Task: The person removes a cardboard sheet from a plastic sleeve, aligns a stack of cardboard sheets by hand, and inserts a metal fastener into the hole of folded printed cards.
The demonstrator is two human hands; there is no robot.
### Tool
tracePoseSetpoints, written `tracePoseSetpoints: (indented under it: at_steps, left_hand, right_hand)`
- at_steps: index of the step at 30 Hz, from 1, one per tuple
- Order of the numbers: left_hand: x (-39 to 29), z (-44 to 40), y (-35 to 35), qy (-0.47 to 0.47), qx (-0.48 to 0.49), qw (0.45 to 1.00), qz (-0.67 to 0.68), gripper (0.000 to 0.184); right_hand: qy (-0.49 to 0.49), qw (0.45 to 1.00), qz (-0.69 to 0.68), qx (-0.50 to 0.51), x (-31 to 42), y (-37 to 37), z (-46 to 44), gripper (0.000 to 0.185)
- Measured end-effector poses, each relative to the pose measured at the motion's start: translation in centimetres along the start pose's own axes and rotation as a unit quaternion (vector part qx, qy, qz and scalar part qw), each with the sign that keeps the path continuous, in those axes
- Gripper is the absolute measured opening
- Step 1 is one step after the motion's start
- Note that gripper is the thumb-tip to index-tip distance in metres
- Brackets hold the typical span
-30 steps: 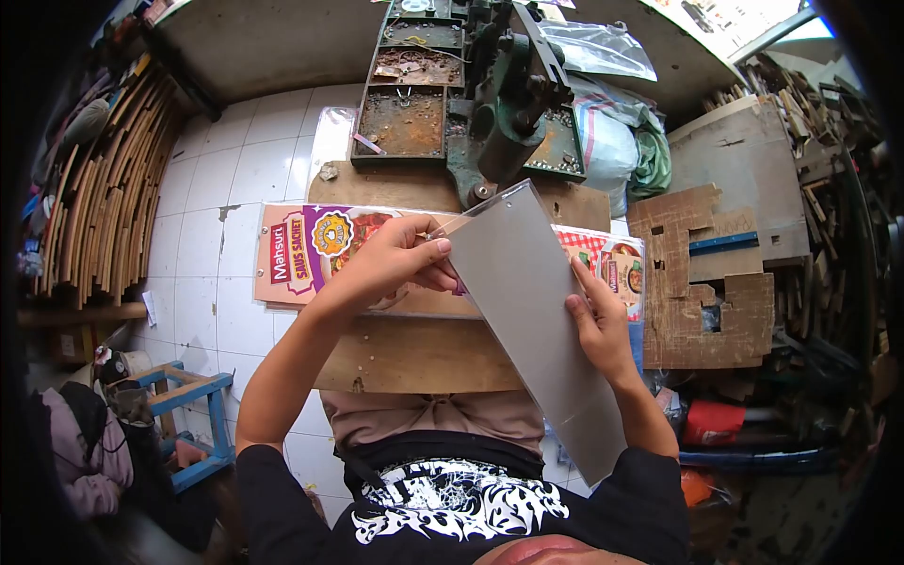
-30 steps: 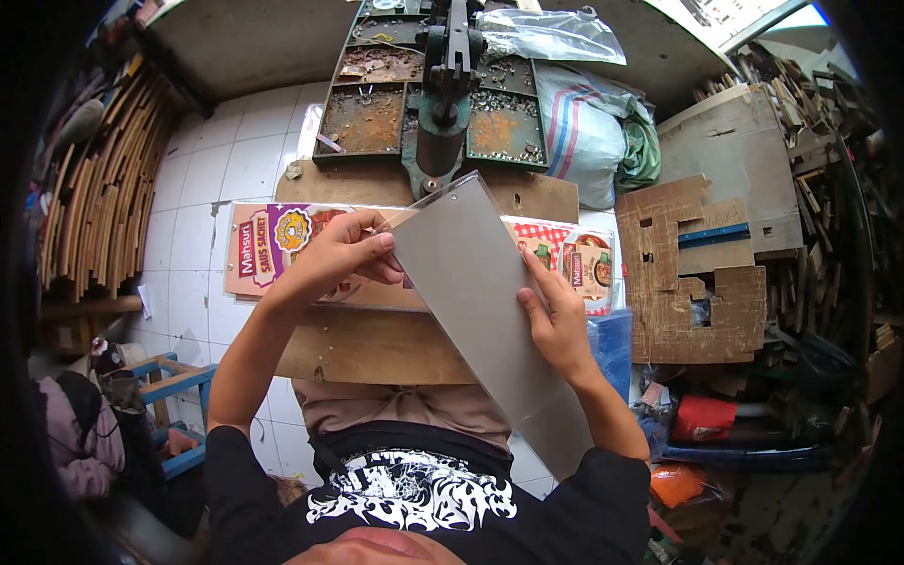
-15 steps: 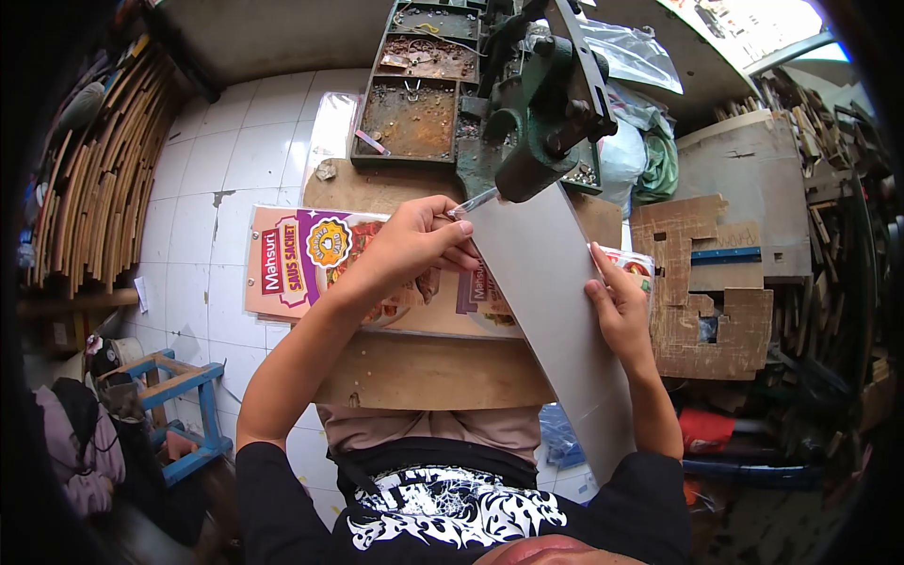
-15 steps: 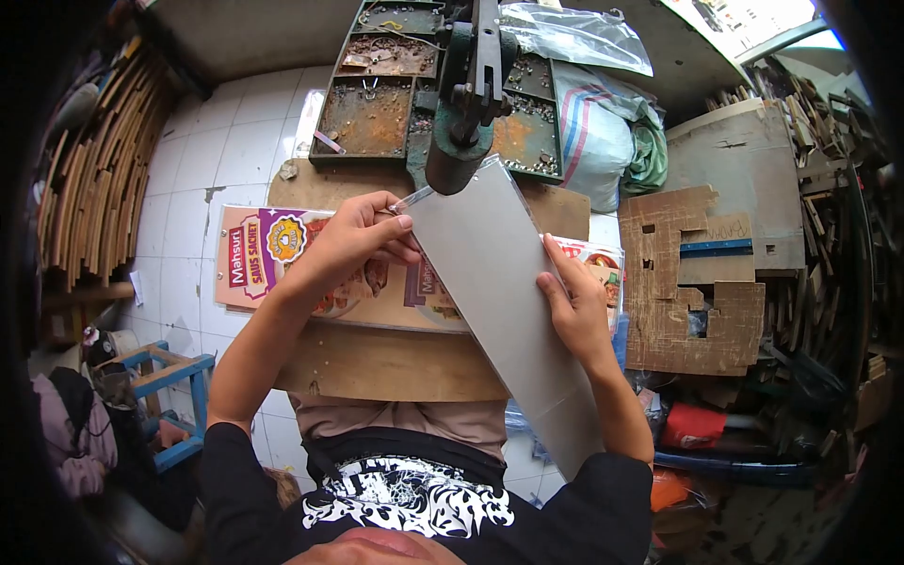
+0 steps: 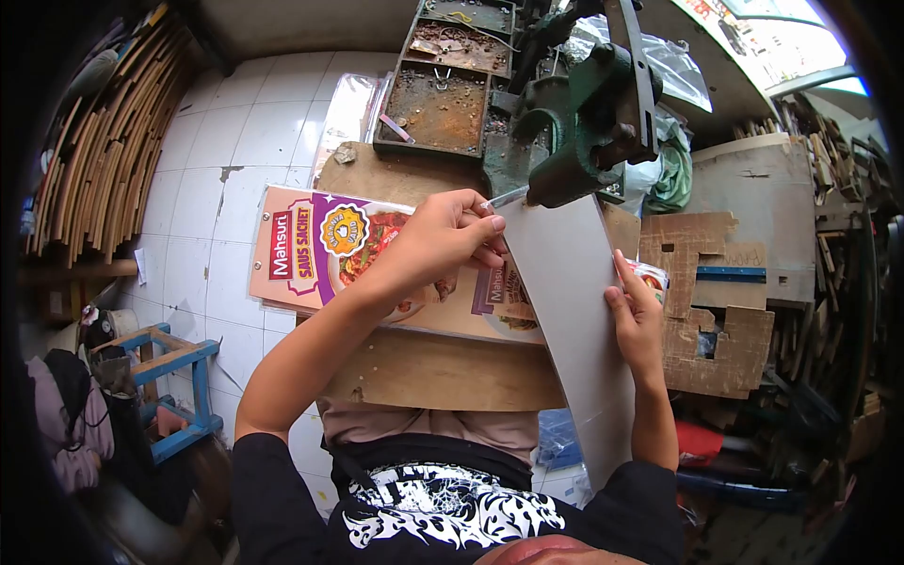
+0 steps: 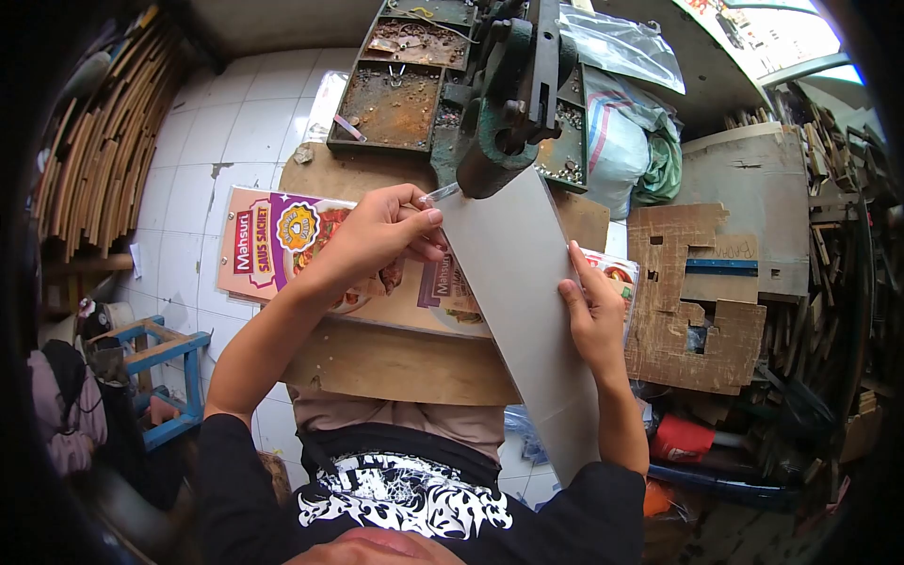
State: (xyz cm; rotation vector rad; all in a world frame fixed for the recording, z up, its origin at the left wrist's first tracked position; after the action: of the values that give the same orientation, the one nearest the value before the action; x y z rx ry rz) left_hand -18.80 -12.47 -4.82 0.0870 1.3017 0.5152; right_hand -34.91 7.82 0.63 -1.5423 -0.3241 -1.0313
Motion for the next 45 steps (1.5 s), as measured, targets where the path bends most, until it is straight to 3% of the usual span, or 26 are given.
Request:
tracePoseSetpoints:
  at_steps: [45]
  left_hand:
    - [-0.2,0.1,0.1,0.008,0.003,1.0,0.014,0.021]
  right_hand:
    - [-0.034,0.999,0.037,0.01,0.8,0.1,-0.5,0.044]
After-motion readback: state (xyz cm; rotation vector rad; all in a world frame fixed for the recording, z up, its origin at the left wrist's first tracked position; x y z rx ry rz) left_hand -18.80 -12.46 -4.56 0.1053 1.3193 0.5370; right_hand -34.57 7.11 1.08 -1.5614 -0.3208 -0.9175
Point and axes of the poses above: each hand's wrist, its own z-axis away from the middle knuckle, its own y-axis out of the palm, x = y × z, the point moved 10 cm from there along -z, towards the middle knuckle, and after that the axes turned 12 degrees about x, right-handed, at the moved point
